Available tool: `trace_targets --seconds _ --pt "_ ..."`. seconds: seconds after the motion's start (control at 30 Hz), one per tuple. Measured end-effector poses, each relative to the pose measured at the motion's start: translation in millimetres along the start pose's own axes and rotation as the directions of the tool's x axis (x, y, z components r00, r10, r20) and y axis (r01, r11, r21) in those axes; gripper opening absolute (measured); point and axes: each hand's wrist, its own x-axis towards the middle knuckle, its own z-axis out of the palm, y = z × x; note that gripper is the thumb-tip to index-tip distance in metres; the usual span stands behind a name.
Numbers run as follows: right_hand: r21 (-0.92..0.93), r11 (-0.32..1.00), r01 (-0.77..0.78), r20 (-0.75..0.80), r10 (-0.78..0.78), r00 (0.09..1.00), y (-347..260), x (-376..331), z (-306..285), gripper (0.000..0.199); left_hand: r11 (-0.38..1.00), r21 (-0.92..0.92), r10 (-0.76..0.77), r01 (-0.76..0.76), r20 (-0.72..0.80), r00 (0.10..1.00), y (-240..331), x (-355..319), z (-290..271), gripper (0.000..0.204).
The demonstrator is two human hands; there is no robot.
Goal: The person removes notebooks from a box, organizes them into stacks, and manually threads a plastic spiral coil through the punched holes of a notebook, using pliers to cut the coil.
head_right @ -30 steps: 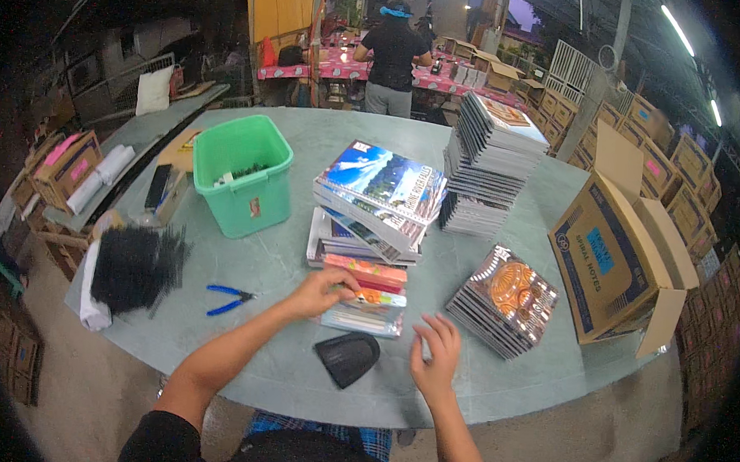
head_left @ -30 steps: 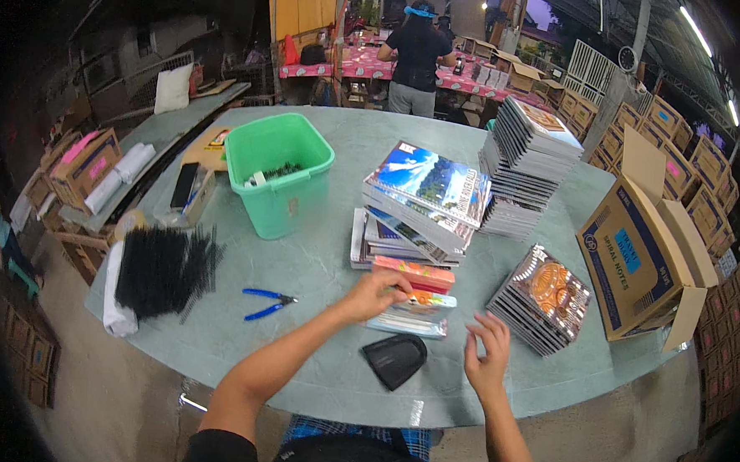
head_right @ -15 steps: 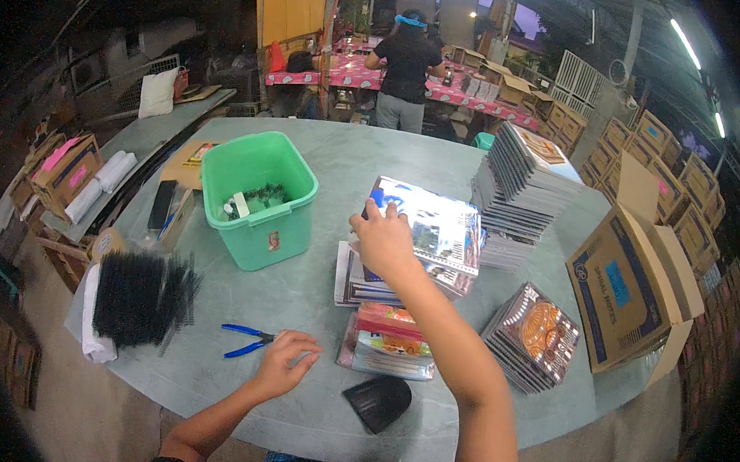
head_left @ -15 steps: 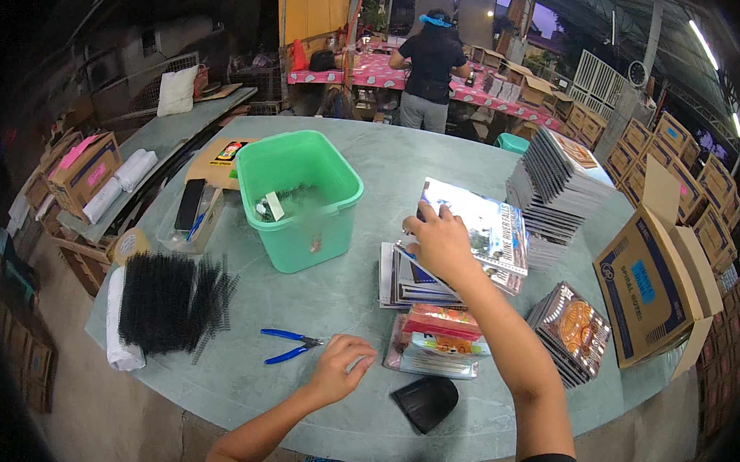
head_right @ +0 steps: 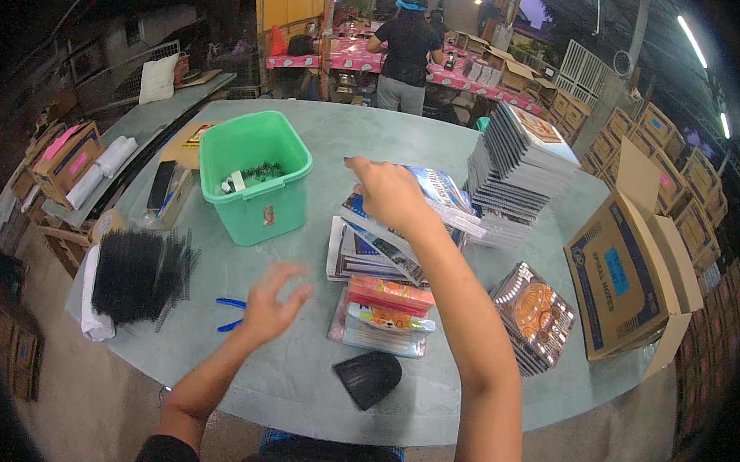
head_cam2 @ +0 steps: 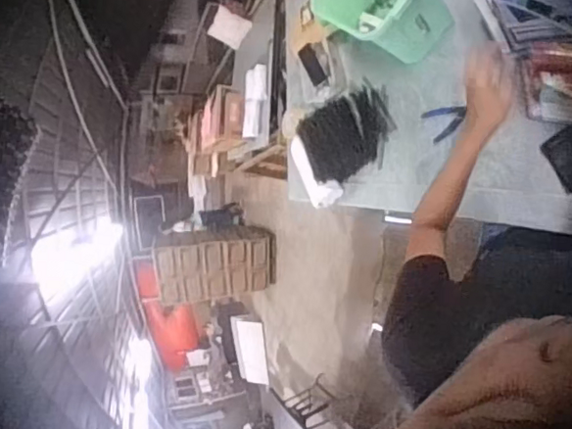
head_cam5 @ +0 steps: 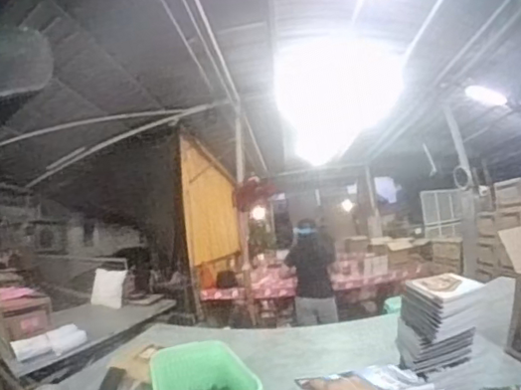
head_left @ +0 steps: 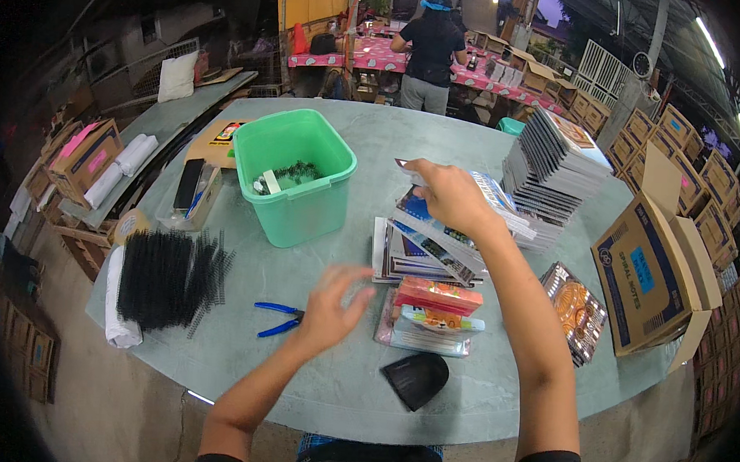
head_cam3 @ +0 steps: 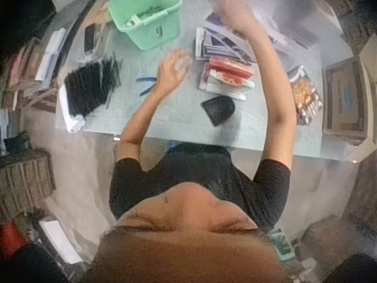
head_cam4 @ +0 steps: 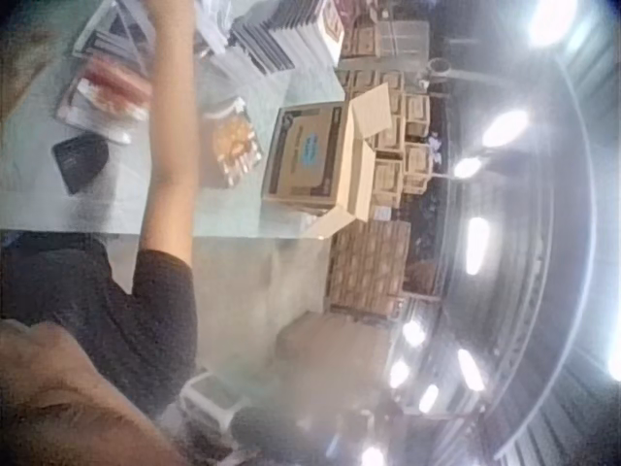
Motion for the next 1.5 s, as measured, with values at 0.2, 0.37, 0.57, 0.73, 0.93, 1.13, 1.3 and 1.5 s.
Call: trace_targets --seconds 0.2,0.37,0.57,0.73,0.93,1.13,1.3,1.5 --pt "-0.154 0.93 0.335 -0.081 -0.349 0.934 -54.5 -32.1 -34.3 0.035 0.941 0.233 0.31 -0.246 -0.299 0.903 22.6 110.9 2.7 0.044" --pt "0.005 0.999 0.032 -0.826 -0.014 0.564 -31.1 -113.1 -42.8 0.058 0.988 -0.119 0.086 -0.103 -0.142 0.986 60.5 103.3 -5.7 0.04" --pt "0.835 0.527 -0.16 -0.195 0.555 0.809 38.4 -207.9 15.3 0.036 0.721 -0.652 -0.133 0.235 0.203 0.97 25.2 68.3 18.7 0.041" --pt "0.64 0.705 -0.305 -0.147 0.501 0.853 63.4 -234.9 72.1 0.03 0.644 -0.617 -0.255 0.453 0.386 0.887 -24.5 31.7 61.7 0.047" --pt "0.625 0.731 -0.275 -0.204 0.493 0.846 67.2 -263.9 90.7 0.053 0.599 -0.643 -0.423 0.477 0.252 0.871 -43.9 -15.1 70.3 0.051" --pt "0.93 0.299 -0.213 -0.152 0.842 0.517 21.7 -194.3 93.2 0.018 0.598 -0.671 -0.53 0.438 0.078 0.844 -6.9 12.3 94.4 0.027" --pt "0.923 0.329 -0.2 -0.231 0.89 0.394 40.1 -215.9 96.5 0.016 0.699 -0.627 -0.441 0.345 0.002 0.898 20.5 -20.3 110.6 0.031" --pt "0.807 0.553 -0.205 -0.324 0.706 0.63 54.4 -234.9 72.3 0.022 0.919 -0.137 -0.351 0.371 0.15 0.924 -50.8 -28.8 -1.6 0.033"
